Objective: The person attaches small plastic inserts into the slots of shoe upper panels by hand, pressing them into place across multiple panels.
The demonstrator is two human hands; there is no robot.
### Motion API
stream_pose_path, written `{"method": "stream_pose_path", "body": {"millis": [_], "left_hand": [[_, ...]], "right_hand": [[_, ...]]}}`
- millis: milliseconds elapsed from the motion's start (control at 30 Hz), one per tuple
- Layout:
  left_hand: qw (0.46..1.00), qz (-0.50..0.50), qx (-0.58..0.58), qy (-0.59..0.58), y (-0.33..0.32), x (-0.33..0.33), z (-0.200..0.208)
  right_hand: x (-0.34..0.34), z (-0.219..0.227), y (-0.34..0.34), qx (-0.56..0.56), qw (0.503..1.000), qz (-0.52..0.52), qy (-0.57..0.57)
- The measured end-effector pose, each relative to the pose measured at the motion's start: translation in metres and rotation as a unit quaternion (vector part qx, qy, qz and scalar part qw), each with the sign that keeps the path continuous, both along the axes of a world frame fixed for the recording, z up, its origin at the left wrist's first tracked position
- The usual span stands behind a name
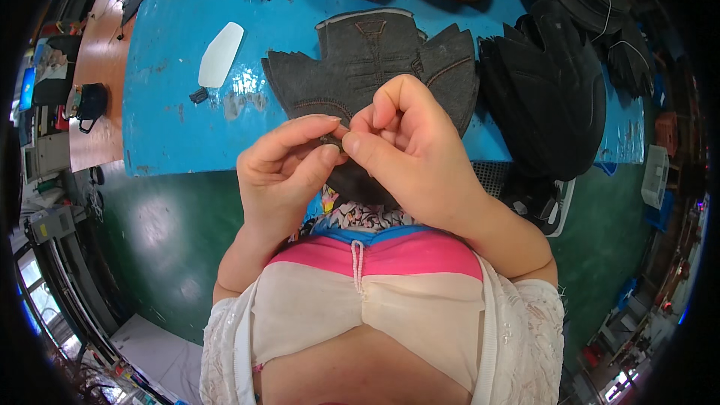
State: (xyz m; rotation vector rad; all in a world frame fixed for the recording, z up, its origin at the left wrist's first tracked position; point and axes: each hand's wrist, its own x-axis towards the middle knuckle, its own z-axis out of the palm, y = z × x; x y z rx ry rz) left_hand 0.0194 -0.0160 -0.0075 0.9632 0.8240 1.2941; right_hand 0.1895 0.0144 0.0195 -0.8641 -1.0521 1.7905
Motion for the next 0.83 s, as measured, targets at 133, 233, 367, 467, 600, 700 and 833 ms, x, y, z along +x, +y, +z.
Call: {"method": "stream_pose_path", "body": {"millis": [133,233,367,467,600,700,833], "left_hand": [[0.999,0.017,-0.021,-0.036,-0.002,0.0,0.003],[0.995,0.055,0.054,0.062,-0.002,-0.003,-0.003],[0.976,0.073,0.149,0.14,-0.004,-0.004,-0.01],[0.993,0.031,0.097,0.064,-0.005,-0.003,-0.011],[0.977,0.033,0.178,0.116,-0.005,-0.001,-0.017],[0.986,0.022,0.125,0.105,-0.01,0.0,-0.015],[0.966,-0.002,0.153,0.21,-0.012,-0.002,-0.019]], "right_hand": [[-0.004,0.001,0.001,-0.007,1.0,0.001,-0.009],[-0.009,0.0,-0.002,0.01,1.0,-0.009,-0.022],[-0.012,0.002,-0.006,0.019,0.997,-0.028,-0.07],[-0.008,0.001,-0.007,0.053,0.994,-0.018,-0.098],[-0.009,-0.014,-0.012,0.27,0.94,-0.05,-0.201],[-0.006,-0.019,-0.013,0.242,0.953,-0.04,-0.176],[0.006,-0.018,-0.02,0.201,0.966,0.023,-0.161]]}}
